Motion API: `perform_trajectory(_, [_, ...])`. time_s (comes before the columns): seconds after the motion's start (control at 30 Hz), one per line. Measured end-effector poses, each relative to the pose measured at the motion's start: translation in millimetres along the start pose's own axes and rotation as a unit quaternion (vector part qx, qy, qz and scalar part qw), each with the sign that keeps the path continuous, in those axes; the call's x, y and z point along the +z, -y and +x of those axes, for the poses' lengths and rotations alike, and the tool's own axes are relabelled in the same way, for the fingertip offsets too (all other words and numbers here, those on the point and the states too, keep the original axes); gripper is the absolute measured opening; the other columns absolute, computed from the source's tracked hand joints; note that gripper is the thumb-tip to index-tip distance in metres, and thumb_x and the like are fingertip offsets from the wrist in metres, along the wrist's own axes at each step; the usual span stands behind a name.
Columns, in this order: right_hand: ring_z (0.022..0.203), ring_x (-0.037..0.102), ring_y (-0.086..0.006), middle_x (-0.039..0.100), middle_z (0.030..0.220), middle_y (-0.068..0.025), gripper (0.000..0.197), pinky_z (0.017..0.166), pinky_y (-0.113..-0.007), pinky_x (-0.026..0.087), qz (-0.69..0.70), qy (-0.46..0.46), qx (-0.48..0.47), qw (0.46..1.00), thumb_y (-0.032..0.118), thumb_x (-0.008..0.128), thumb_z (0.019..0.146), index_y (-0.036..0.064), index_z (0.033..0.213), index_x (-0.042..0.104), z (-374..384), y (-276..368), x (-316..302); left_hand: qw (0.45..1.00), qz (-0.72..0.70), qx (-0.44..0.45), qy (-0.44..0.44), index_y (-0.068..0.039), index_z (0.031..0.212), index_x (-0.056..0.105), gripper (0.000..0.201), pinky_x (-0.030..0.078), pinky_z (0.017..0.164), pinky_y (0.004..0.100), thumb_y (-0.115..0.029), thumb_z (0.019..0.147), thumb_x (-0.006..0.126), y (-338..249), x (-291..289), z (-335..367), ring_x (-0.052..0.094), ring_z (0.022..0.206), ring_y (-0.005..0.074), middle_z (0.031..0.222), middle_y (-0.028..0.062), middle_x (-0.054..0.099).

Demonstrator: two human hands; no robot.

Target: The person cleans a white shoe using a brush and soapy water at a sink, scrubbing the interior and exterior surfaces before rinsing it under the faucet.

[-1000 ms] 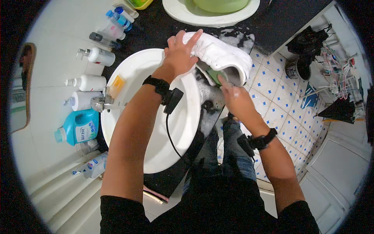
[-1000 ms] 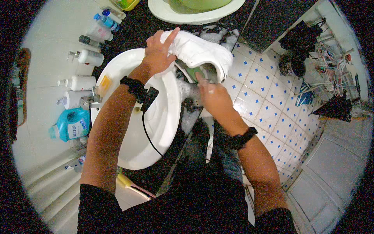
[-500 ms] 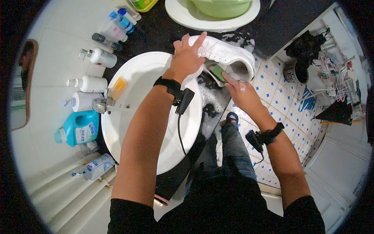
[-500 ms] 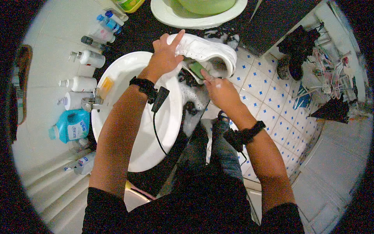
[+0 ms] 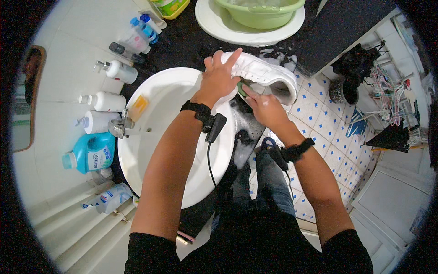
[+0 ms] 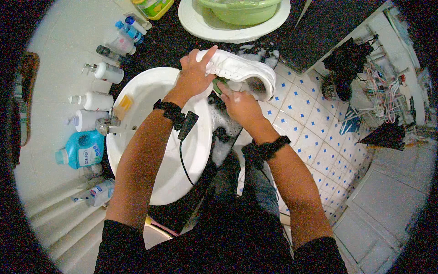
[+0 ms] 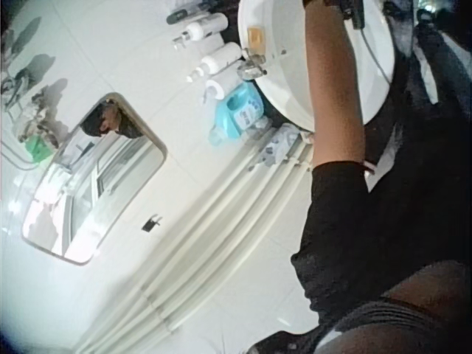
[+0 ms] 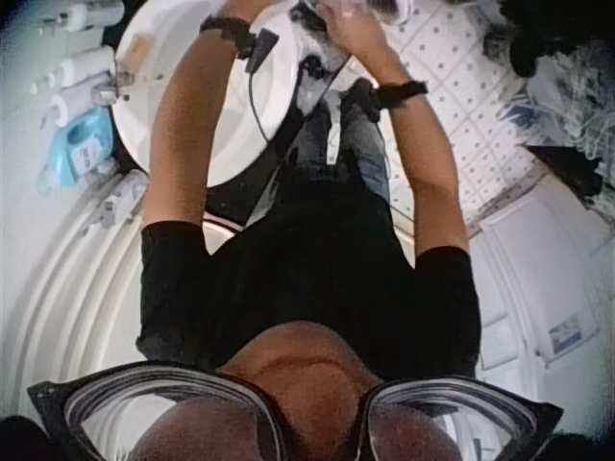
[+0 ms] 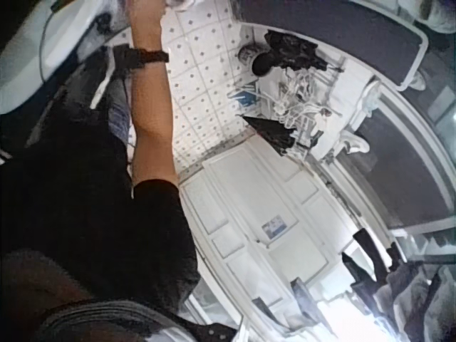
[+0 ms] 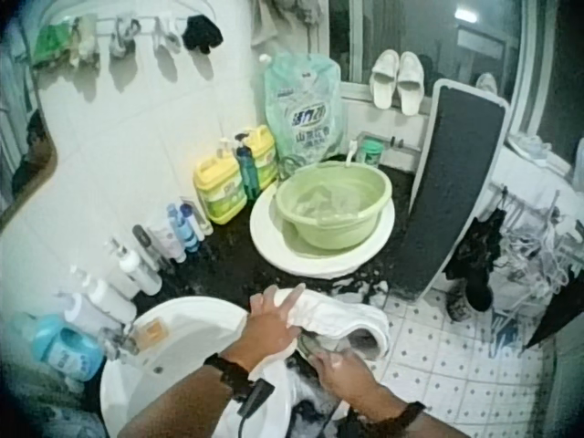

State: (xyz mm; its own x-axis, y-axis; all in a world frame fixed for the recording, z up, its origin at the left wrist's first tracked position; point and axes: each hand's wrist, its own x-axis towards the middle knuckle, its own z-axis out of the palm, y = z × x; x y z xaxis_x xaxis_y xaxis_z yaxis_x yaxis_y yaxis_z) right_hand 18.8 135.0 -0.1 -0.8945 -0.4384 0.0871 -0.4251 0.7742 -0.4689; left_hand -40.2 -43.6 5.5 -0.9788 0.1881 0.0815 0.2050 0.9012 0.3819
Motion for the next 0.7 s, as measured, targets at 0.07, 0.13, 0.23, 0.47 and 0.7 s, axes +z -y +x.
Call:
perform_trajectory(0.07, [0.059,0.06,-0.0373,0.059,0.065,-0.0219,0.041,0.059,-0.044,0.049,0.031,0.0,-0.009,0.999,0.015,0.056,0.09,0.0161,0.13,0.053,-15.5,-2.6,-12.0,1.0,-0.004,-0.008,0.004,-0.036,0.145,0.026,0.085,0.033,0.101,0.0533,-0.019,0.074,0.071,8.5,1.5,-8.8,0.032,0.117,0.046,0.135,0.0246,0.03])
perform_trajectory(0.13, [0.059,0.062,-0.0371,0.062,0.067,-0.021,0.039,0.057,-0.047,0.051,0.035,0.056,0.035,0.997,0.019,0.057,0.088,0.0158,0.126,0.055,-37.8,-6.8,-24.7,0.999,0.009,-0.039,0.02,-0.036,0.145,0.026,0.085,0.032,0.101,0.0527,-0.017,0.075,0.07,12.3,1.4,-12.0,0.031,0.119,0.0453,0.136,0.0236,0.029])
perform_trajectory(0.23, [0.058,0.062,-0.0361,0.061,0.066,-0.0213,0.037,0.057,-0.047,0.051,0.06,0.05,0.043,0.996,0.019,0.057,0.087,0.0153,0.124,0.057,-43.6,-4.5,-20.8,1.0,0.017,-0.019,0.009,-0.036,0.144,0.026,0.086,0.032,0.102,0.0537,-0.016,0.074,0.07,5.2,2.1,-16.6,0.031,0.118,0.045,0.135,0.0233,0.029])
perform_trajectory(0.47, [0.06,0.062,-0.0375,0.059,0.064,-0.0209,0.036,0.06,-0.047,0.05,0.085,-0.028,-0.017,0.996,0.018,0.059,0.086,0.0143,0.122,0.059,-36.5,-1.0,-27.1,1.0,0.014,0.01,-0.017,-0.034,0.145,0.026,0.087,0.032,0.101,0.0541,-0.016,0.072,0.071,1.0,1.9,-19.8,0.03,0.119,0.0456,0.135,0.0238,0.028])
perform_trajectory(0.7, [0.074,0.063,-0.039,0.066,0.084,-0.021,0.048,0.07,-0.045,0.051,0.04,0.007,0.174,0.984,0.026,0.068,0.081,0.0135,0.126,0.057,-58.8,-6.1,-102.4,1.0,0.009,-0.005,0.008,-0.028,0.147,0.021,0.097,0.026,0.104,0.0541,-0.018,0.067,0.075,9.7,2.1,-18.4,0.029,0.121,0.045,0.136,0.0233,0.026])
